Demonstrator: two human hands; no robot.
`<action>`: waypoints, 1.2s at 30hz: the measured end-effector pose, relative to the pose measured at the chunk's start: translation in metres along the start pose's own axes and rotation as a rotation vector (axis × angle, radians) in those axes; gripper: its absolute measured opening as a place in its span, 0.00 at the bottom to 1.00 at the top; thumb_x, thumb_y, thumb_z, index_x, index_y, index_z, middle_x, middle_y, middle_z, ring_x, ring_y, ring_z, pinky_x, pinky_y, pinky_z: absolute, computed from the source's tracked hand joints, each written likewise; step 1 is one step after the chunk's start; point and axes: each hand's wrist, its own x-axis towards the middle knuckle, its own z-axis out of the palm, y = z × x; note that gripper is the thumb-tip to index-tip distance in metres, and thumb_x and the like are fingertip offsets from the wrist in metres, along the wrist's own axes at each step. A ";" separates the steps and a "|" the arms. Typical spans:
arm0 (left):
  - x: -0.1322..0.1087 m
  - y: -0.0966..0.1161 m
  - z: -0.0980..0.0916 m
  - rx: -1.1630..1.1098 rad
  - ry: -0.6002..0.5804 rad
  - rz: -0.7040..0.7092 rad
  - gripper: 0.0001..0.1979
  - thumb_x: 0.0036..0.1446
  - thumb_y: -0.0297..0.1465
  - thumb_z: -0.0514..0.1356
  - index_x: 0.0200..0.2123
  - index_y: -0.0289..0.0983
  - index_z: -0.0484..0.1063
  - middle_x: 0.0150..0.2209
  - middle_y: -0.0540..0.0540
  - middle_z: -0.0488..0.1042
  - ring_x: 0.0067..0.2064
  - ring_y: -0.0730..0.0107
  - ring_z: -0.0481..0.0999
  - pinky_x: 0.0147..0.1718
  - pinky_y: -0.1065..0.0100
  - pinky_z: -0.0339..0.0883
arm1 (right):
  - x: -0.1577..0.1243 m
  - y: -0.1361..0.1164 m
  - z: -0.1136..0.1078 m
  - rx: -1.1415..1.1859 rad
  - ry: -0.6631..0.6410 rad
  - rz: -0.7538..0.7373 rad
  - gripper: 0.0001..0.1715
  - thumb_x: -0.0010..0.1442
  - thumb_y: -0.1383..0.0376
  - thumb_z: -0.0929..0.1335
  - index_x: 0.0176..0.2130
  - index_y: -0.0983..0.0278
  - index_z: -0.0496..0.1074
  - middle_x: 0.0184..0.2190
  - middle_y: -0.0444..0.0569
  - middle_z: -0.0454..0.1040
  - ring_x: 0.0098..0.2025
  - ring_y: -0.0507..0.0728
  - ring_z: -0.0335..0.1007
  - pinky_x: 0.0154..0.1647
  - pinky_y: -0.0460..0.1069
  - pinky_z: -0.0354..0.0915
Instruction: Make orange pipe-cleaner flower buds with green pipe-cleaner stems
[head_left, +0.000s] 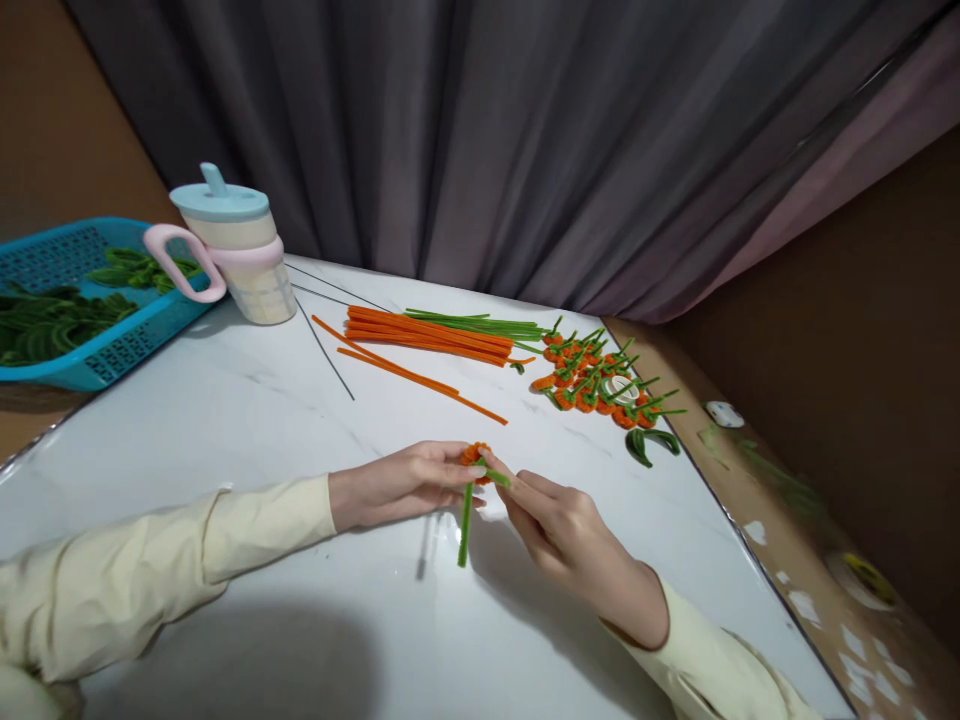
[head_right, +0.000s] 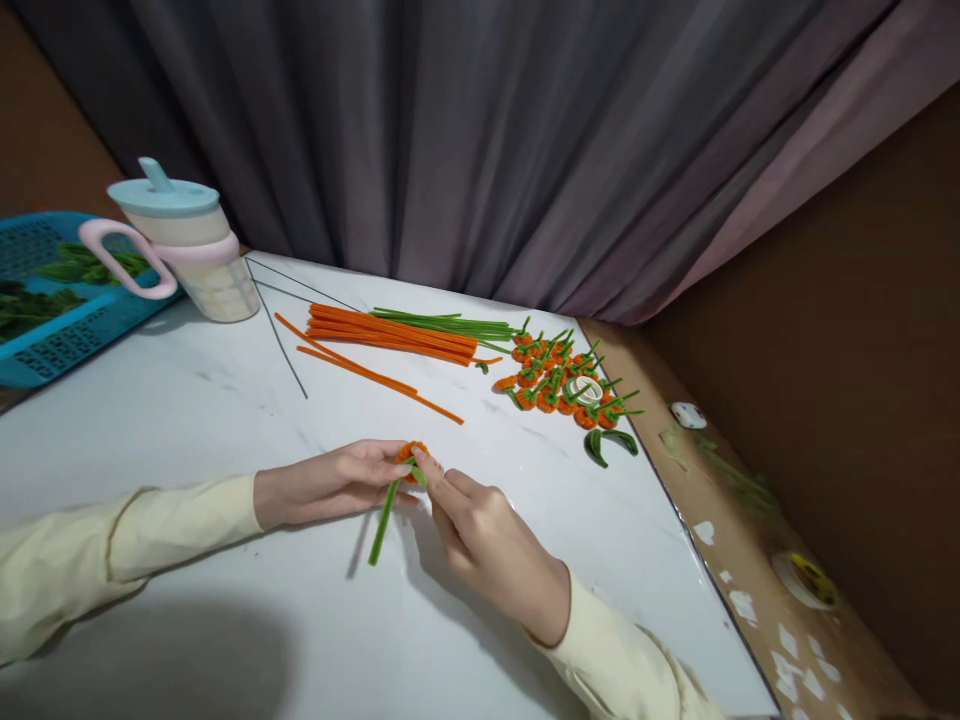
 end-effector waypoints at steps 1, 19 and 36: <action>0.000 0.000 0.001 0.003 0.000 0.013 0.07 0.57 0.25 0.60 0.40 0.34 0.74 0.40 0.46 0.71 0.42 0.72 0.70 0.46 0.70 0.61 | 0.001 0.000 0.000 0.001 0.008 -0.008 0.23 0.65 0.73 0.55 0.58 0.67 0.59 0.24 0.44 0.64 0.21 0.50 0.58 0.23 0.43 0.57; -0.002 0.000 0.002 0.244 0.233 0.174 0.14 0.58 0.33 0.60 0.46 0.34 0.73 0.40 0.41 0.76 0.43 0.65 0.73 0.45 0.68 0.63 | 0.020 -0.011 -0.020 0.501 -0.119 0.536 0.23 0.62 0.64 0.60 0.54 0.68 0.69 0.15 0.39 0.62 0.12 0.46 0.51 0.12 0.41 0.52; -0.003 0.008 0.006 0.149 0.271 0.084 0.08 0.57 0.31 0.58 0.32 0.32 0.74 0.28 0.45 0.72 0.34 0.67 0.72 0.38 0.68 0.63 | -0.023 0.051 0.012 -0.477 -0.040 0.197 0.17 0.68 0.67 0.54 0.40 0.66 0.69 0.30 0.51 0.72 0.29 0.53 0.68 0.26 0.46 0.60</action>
